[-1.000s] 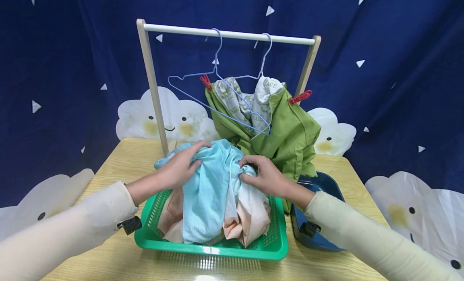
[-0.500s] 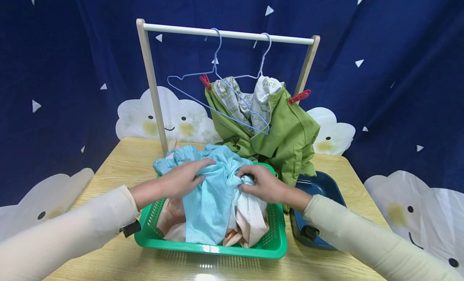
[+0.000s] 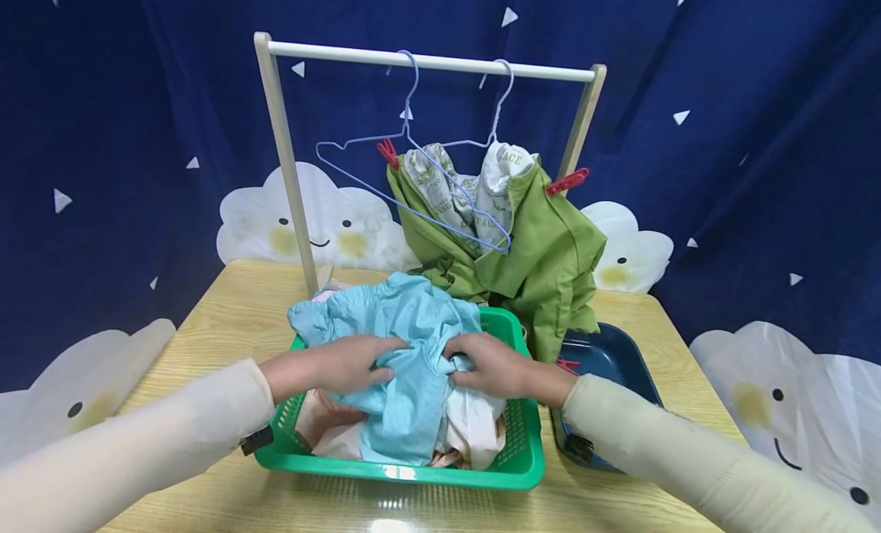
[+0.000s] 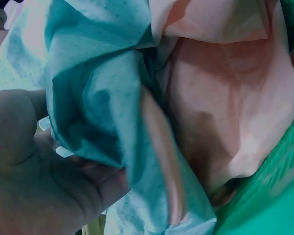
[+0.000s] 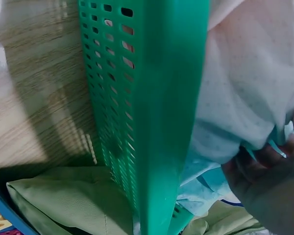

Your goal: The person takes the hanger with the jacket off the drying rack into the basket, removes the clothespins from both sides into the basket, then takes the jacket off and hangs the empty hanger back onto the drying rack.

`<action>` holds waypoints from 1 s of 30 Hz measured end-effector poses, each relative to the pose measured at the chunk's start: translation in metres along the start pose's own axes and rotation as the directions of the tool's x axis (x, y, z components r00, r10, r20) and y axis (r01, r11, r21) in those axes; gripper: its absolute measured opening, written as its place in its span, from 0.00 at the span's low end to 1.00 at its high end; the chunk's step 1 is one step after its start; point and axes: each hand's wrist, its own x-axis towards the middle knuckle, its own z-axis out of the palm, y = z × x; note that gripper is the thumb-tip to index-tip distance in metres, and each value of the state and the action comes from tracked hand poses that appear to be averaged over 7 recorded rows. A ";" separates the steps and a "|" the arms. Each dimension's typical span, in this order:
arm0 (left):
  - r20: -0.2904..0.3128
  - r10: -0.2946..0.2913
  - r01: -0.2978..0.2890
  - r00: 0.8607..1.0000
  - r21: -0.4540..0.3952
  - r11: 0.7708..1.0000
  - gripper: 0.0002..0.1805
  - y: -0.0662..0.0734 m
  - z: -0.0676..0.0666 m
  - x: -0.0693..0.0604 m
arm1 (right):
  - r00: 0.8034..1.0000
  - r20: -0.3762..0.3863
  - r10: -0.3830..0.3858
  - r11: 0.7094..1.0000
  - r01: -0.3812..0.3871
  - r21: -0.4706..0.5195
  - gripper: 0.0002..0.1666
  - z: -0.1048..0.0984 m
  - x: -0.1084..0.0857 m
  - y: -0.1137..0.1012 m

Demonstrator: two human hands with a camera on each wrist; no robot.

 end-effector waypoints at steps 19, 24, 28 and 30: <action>0.274 -0.127 0.120 0.953 0.042 0.992 0.33 -0.002 0.008 0.010 | 0.924 0.364 0.122 0.991 -0.130 0.000 0.19 0.009 0.012 0.000; 0.299 -0.164 0.150 0.940 0.068 0.986 0.34 -0.003 0.011 0.014 | 0.887 0.432 0.161 0.987 -0.158 -0.043 0.17 0.007 0.016 -0.002; 0.316 -0.181 0.166 0.931 0.073 0.983 0.34 -0.005 0.013 0.016 | 0.872 0.460 0.167 0.986 -0.159 -0.055 0.12 0.006 0.018 -0.002; 0.322 -0.190 0.178 0.927 0.067 0.982 0.35 -0.005 0.013 0.016 | 0.865 0.475 0.164 0.986 -0.164 -0.042 0.11 0.005 0.018 0.000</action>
